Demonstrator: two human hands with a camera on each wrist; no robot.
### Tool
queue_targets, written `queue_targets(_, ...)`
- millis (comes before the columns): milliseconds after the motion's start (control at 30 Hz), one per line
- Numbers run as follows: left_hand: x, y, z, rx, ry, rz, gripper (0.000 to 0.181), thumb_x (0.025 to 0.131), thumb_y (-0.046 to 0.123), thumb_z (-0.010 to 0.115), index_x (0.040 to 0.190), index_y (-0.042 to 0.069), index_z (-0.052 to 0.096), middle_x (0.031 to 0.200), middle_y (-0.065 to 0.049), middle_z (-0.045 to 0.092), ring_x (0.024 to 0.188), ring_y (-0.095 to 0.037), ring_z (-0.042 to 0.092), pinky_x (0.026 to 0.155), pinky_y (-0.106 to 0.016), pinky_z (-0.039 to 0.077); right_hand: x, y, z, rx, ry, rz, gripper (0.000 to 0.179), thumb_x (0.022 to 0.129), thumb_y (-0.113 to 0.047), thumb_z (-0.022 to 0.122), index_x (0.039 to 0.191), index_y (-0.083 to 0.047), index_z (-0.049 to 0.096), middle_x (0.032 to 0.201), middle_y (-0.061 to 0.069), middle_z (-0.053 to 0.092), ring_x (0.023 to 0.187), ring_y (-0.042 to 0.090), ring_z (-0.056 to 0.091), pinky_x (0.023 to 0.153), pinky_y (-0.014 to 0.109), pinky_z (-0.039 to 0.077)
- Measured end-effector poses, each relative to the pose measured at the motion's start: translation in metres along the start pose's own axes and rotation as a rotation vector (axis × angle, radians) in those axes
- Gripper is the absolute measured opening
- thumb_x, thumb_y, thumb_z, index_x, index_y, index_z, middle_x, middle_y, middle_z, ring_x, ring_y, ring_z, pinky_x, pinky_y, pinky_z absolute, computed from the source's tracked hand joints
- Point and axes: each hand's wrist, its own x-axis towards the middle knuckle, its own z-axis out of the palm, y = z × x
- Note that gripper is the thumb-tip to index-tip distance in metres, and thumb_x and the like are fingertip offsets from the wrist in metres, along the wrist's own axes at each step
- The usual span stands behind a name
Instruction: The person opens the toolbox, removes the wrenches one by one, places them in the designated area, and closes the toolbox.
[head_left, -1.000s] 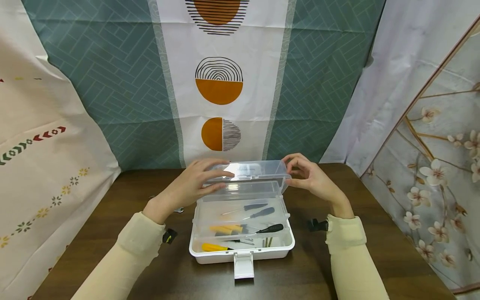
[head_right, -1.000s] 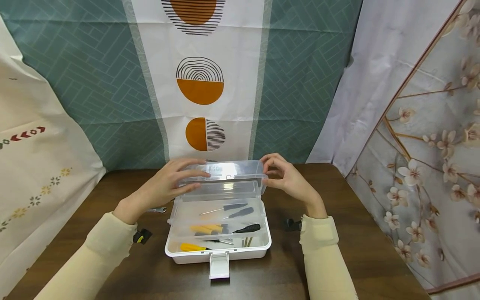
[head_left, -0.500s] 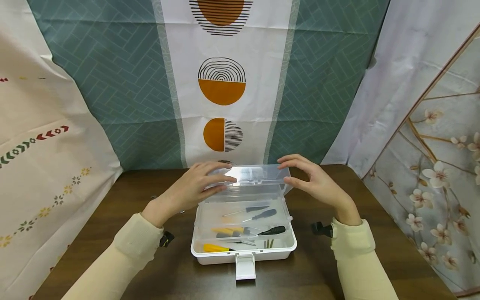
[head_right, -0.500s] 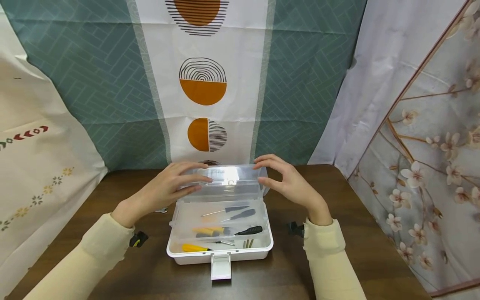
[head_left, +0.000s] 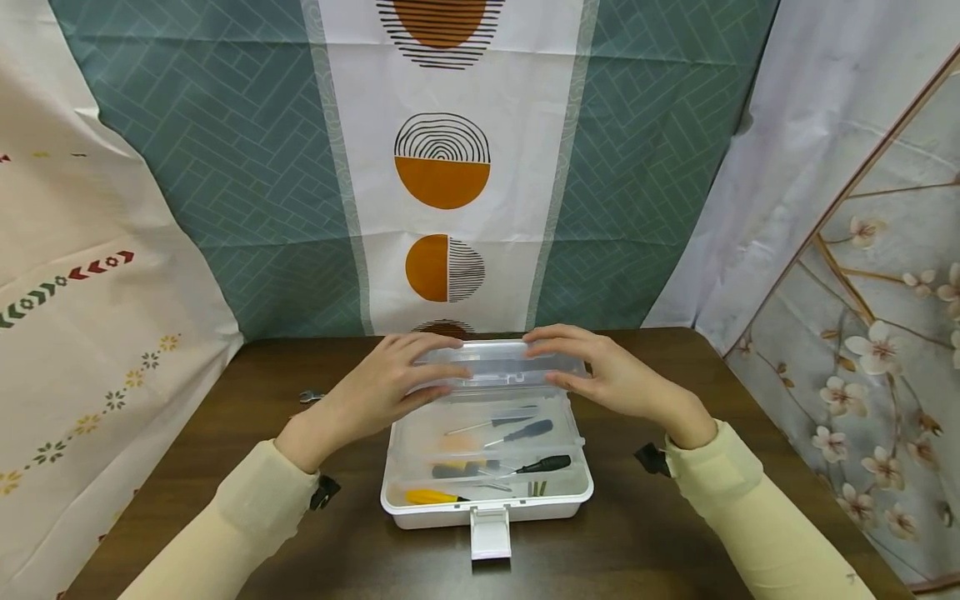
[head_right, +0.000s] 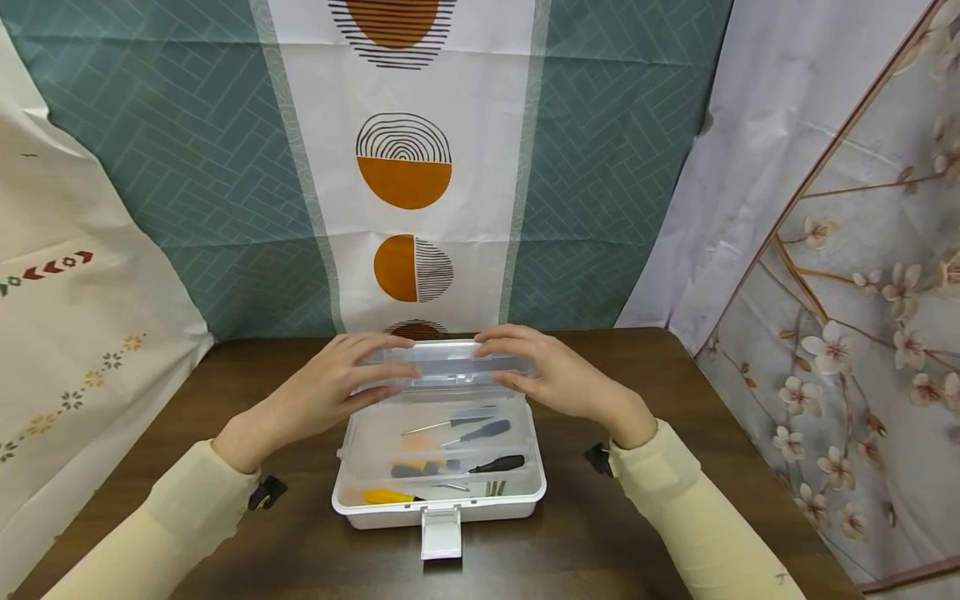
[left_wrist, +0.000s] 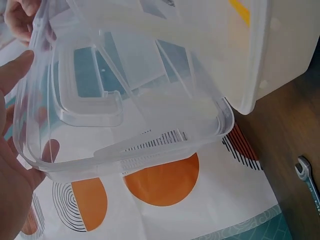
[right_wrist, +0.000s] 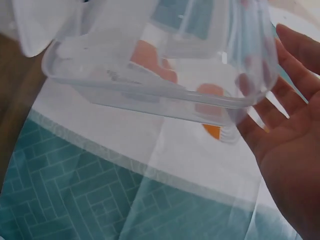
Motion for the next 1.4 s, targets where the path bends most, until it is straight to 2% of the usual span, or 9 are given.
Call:
queue_targets(200, -0.003, 0.005, 0.001, 0.026, 0.021, 0.033, 0.039, 0.094, 0.023, 0.078, 0.132, 0.027, 0.071, 0.145, -0.006, 0.059, 0.132, -0.027, 0.056, 0.1, -0.052, 0.048, -0.005, -0.001, 0.005, -0.098, 0.015, -0.105, 0.046, 0.092, -0.003, 0.077, 0.137, -0.011, 0.067, 0.149, 0.007, 0.055, 0.135, 0.029, 0.054, 0.104, 0.05, 0.051)
queue_targets(500, -0.01, 0.015, 0.003, 0.04, 0.033, 0.052, 0.043, 0.09, 0.021, 0.083, 0.131, 0.027, 0.072, 0.144, -0.006, 0.059, 0.13, -0.027, 0.057, 0.099, -0.051, 0.049, -0.014, 0.002, 0.013, -0.286, 0.032, -0.258, 0.048, 0.091, -0.013, 0.081, 0.137, -0.01, 0.067, 0.15, 0.012, 0.053, 0.136, 0.03, 0.053, 0.107, 0.048, 0.049)
queue_targets(633, -0.014, 0.019, 0.004, 0.044, 0.038, 0.062, 0.043, 0.092, 0.022, 0.082, 0.133, 0.026, 0.071, 0.145, -0.005, 0.059, 0.13, -0.027, 0.057, 0.099, -0.05, 0.048, -0.019, 0.002, 0.015, -0.339, 0.038, -0.3, 0.044, 0.096, -0.02, 0.078, 0.138, -0.012, 0.066, 0.149, 0.012, 0.054, 0.135, 0.029, 0.054, 0.106, 0.046, 0.05)
queue_targets(733, -0.015, 0.023, 0.003, 0.047, 0.04, 0.064, 0.039, 0.095, 0.024, 0.078, 0.133, 0.025, 0.071, 0.144, -0.005, 0.059, 0.129, -0.026, 0.058, 0.099, -0.049, 0.048, -0.022, 0.001, 0.018, -0.372, 0.042, -0.327, 0.038, 0.103, -0.028, 0.067, 0.138, -0.012, 0.066, 0.149, 0.012, 0.054, 0.134, 0.03, 0.055, 0.106, 0.046, 0.05)
queue_targets(867, -0.014, 0.025, 0.001, 0.039, 0.027, 0.046, 0.037, 0.097, 0.02, 0.075, 0.134, 0.025, 0.071, 0.143, -0.004, 0.06, 0.13, -0.024, 0.058, 0.1, -0.049, 0.049, -0.027, 0.0, 0.022, -0.393, 0.049, -0.34, 0.039, 0.108, -0.035, 0.056, 0.136, -0.012, 0.067, 0.148, 0.012, 0.054, 0.132, 0.03, 0.056, 0.105, 0.047, 0.051)
queue_targets(1033, -0.015, 0.023, 0.002, 0.032, 0.01, 0.035, 0.044, 0.095, 0.013, 0.077, 0.136, 0.025, 0.068, 0.143, -0.005, 0.06, 0.129, -0.024, 0.059, 0.1, -0.048, 0.051, -0.031, -0.003, 0.025, -0.378, 0.056, -0.333, 0.035, 0.105, -0.032, 0.063, 0.135, -0.013, 0.067, 0.148, 0.012, 0.055, 0.133, 0.03, 0.056, 0.106, 0.047, 0.05)
queue_targets(1233, -0.019, 0.023, 0.005, -0.015, 0.039, 0.068, 0.05, 0.091, 0.009, 0.081, 0.136, 0.025, 0.067, 0.141, -0.005, 0.062, 0.125, -0.022, 0.062, 0.094, -0.045, 0.055, -0.033, -0.003, 0.028, -0.33, 0.05, -0.308, 0.033, 0.107, -0.034, 0.059, 0.134, -0.016, 0.067, 0.15, 0.01, 0.053, 0.133, 0.027, 0.055, 0.106, 0.046, 0.05)
queue_targets(1333, -0.021, 0.025, 0.007, -0.026, 0.045, 0.081, 0.053, 0.088, 0.007, 0.083, 0.135, 0.026, 0.068, 0.14, -0.004, 0.063, 0.125, -0.021, 0.061, 0.092, -0.044, 0.056, -0.035, -0.001, 0.029, -0.279, 0.046, -0.285, 0.03, 0.106, -0.024, 0.062, 0.135, -0.021, 0.066, 0.15, 0.009, 0.053, 0.133, 0.026, 0.055, 0.103, 0.046, 0.051)
queue_targets(1400, -0.021, 0.026, 0.007, -0.027, 0.048, 0.094, 0.054, 0.086, 0.007, 0.084, 0.134, 0.026, 0.068, 0.139, -0.004, 0.063, 0.126, -0.021, 0.061, 0.092, -0.044, 0.057, -0.037, 0.0, 0.03, -0.25, 0.04, -0.27, 0.036, 0.102, -0.014, 0.067, 0.137, -0.024, 0.065, 0.151, 0.008, 0.053, 0.133, 0.026, 0.055, 0.101, 0.047, 0.052)
